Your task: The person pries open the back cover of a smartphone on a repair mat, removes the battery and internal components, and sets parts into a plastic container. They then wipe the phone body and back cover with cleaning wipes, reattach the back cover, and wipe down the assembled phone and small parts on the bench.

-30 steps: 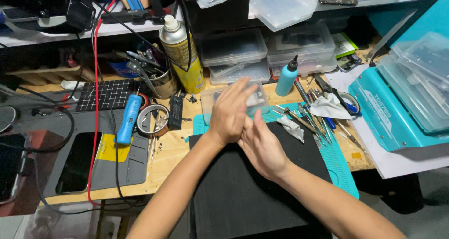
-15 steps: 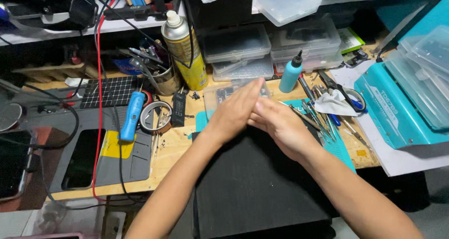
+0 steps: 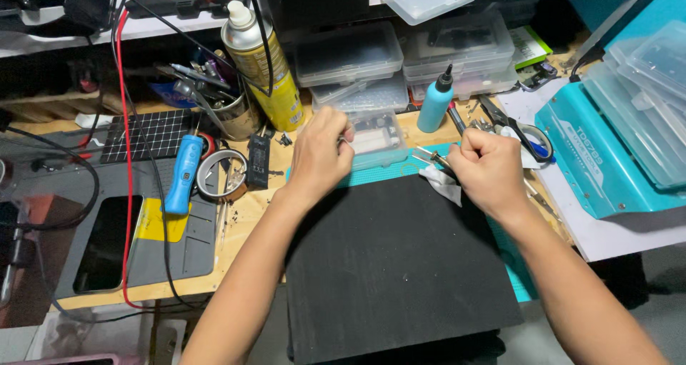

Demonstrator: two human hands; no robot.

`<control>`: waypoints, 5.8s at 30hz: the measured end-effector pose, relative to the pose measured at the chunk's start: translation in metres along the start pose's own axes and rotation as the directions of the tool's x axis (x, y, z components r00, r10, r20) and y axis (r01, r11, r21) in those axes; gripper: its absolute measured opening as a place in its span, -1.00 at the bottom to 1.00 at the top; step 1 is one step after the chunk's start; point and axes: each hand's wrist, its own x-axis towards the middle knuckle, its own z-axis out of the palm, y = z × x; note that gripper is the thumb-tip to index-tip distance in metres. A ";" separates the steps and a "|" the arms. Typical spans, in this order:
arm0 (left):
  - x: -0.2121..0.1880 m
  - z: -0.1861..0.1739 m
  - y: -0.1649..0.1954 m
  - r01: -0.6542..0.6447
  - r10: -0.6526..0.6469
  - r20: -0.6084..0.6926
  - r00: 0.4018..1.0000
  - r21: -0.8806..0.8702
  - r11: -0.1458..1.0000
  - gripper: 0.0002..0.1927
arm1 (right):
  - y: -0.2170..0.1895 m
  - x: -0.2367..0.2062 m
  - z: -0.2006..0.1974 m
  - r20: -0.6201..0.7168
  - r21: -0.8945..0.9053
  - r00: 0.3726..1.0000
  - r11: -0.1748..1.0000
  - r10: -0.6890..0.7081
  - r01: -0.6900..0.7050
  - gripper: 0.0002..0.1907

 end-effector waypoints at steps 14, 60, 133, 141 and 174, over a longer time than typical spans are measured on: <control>0.021 -0.038 -0.013 0.036 -0.085 0.366 0.927 0.139 0.990 -0.01 | 0.008 0.047 0.025 0.293 -0.374 0.955 0.914 -0.045 0.157 -0.81; -0.023 -0.127 -0.024 0.150 -0.172 0.248 0.953 0.105 0.983 -0.01 | -0.051 0.081 0.088 0.437 -0.486 0.898 0.829 -0.044 0.278 -0.80; -0.019 -0.024 -0.026 -0.081 0.068 0.109 0.992 0.122 0.989 -0.07 | -0.076 0.077 0.073 0.364 -0.521 0.859 0.685 -0.361 0.509 -0.88; -0.016 -0.031 -0.028 -0.037 0.031 0.237 0.971 0.021 0.999 0.02 | -0.104 0.095 0.092 0.429 -0.474 0.830 0.694 -0.356 0.542 -0.87; -0.065 -0.050 0.011 -0.258 0.259 -0.049 0.965 0.031 0.966 -0.39 | -0.101 0.079 0.092 0.394 -0.343 0.816 0.757 -0.422 0.557 -0.86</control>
